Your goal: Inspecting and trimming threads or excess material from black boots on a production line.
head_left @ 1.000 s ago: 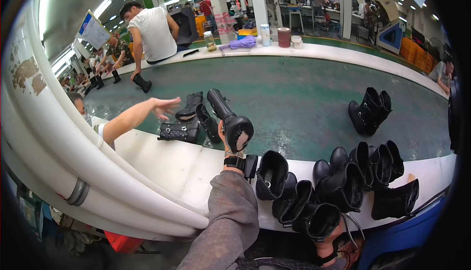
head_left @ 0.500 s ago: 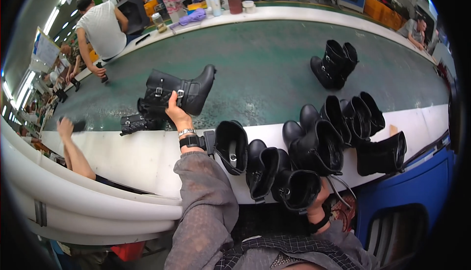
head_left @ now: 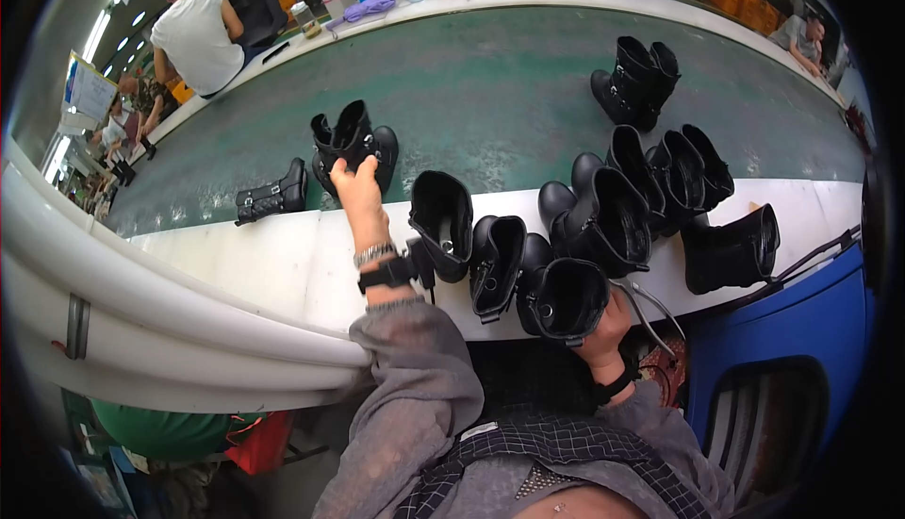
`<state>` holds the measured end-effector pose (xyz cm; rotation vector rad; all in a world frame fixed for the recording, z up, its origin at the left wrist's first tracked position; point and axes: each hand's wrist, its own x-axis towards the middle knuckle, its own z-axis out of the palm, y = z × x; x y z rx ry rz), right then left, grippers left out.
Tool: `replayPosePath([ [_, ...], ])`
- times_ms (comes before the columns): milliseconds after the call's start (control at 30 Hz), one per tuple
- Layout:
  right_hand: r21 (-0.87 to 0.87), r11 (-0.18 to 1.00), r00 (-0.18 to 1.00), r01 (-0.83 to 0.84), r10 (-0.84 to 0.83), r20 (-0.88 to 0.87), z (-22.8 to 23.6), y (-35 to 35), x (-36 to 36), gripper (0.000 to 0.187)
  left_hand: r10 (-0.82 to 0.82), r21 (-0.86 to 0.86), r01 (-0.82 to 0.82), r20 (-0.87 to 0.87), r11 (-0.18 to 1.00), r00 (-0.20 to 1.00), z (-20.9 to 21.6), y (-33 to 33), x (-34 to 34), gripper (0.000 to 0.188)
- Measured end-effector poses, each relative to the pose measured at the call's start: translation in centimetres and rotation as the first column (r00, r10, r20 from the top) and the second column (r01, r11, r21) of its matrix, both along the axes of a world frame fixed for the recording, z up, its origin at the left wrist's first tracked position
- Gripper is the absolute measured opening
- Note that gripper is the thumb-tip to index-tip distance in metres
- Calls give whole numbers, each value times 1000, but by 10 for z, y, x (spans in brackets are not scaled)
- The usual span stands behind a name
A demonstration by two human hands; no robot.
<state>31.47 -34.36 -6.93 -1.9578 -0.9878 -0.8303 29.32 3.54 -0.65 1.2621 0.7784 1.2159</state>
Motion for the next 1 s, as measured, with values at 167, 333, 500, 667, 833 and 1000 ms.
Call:
replayPosePath([
  [167,49,992,990,-114,118,-78,-6,-10,0,21,-45,78,38,95,996,994,35,-82,-65,33],
  [333,100,970,966,-221,232,-115,-1,-17,-1,29,-227,512,211,-32,832,973,14,-170,-95,19],
  [500,150,944,912,-295,325,-250,8,-15,-13,46,-188,628,291,-227,721,956,-24,-225,-117,58],
  [667,60,948,899,-312,315,-306,10,4,-28,48,-235,564,473,-443,677,865,-34,-208,-109,79],
  [833,137,941,849,-309,338,-407,10,23,-33,45,-452,539,630,-440,559,776,-22,-190,-89,105],
  [1000,-22,955,864,-295,256,-434,16,41,-26,59,-399,550,549,-377,629,836,-10,-179,-70,105],
])
